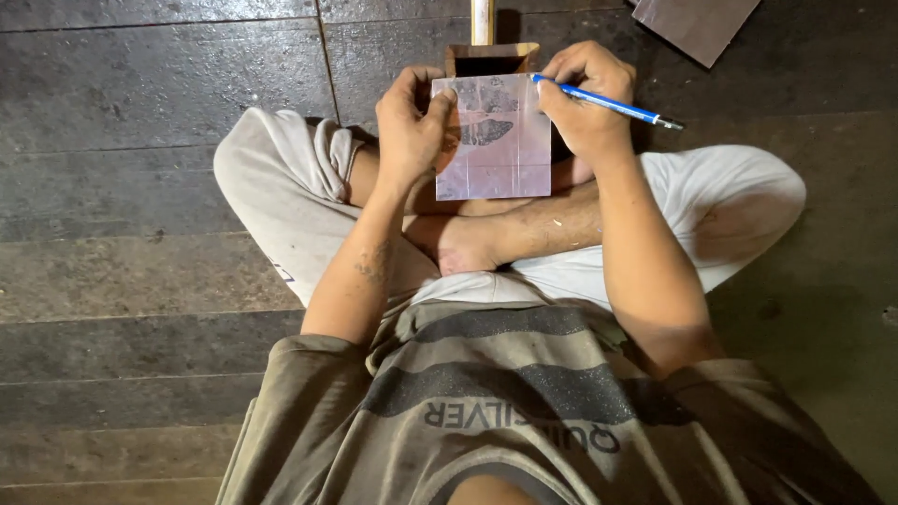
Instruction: The person is sitting on the floor and marking small sheets of paper with a pen, using a wooden block as a guide or base.
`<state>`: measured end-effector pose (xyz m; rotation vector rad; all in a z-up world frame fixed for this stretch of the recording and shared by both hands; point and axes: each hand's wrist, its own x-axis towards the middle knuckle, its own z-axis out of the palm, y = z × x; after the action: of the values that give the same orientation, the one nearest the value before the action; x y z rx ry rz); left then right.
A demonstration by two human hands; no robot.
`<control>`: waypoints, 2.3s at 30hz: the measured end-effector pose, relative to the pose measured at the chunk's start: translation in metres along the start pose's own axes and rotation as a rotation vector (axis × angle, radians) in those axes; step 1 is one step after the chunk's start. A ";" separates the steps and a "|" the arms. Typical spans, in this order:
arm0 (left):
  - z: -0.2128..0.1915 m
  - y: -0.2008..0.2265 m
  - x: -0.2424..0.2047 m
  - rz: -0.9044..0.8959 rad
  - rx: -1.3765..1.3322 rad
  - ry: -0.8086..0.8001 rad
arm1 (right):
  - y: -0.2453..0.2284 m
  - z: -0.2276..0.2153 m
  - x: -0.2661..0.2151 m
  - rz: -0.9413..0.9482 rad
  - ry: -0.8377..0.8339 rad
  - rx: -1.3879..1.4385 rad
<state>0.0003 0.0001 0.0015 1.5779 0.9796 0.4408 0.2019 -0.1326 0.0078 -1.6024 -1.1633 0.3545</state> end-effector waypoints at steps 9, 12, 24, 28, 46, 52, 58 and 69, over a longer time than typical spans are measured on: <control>0.004 -0.009 0.002 -0.009 0.014 0.058 | 0.004 -0.004 -0.001 0.040 -0.066 0.003; 0.004 -0.007 0.003 -0.041 0.002 0.056 | 0.000 -0.004 0.001 0.039 -0.079 0.008; 0.000 0.009 0.000 -0.112 -0.161 -0.015 | -0.006 0.000 0.000 0.184 -0.067 0.127; -0.002 0.014 0.000 -0.120 -0.167 -0.003 | -0.002 -0.003 0.001 0.136 -0.117 0.048; -0.006 0.001 0.000 -0.070 -0.049 -0.049 | -0.043 -0.018 -0.030 0.331 0.211 0.363; 0.003 -0.008 -0.016 -0.010 -0.447 0.117 | -0.031 -0.025 -0.097 0.528 0.245 0.275; 0.007 0.037 -0.038 0.025 -0.502 0.014 | -0.043 -0.017 -0.085 0.490 0.430 0.616; 0.007 0.004 0.055 0.590 0.331 -0.169 | -0.082 -0.041 -0.055 0.311 0.420 0.588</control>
<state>0.0385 0.0395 -0.0093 2.1723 0.4552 0.5544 0.1647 -0.2055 0.0766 -1.2444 -0.4280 0.4804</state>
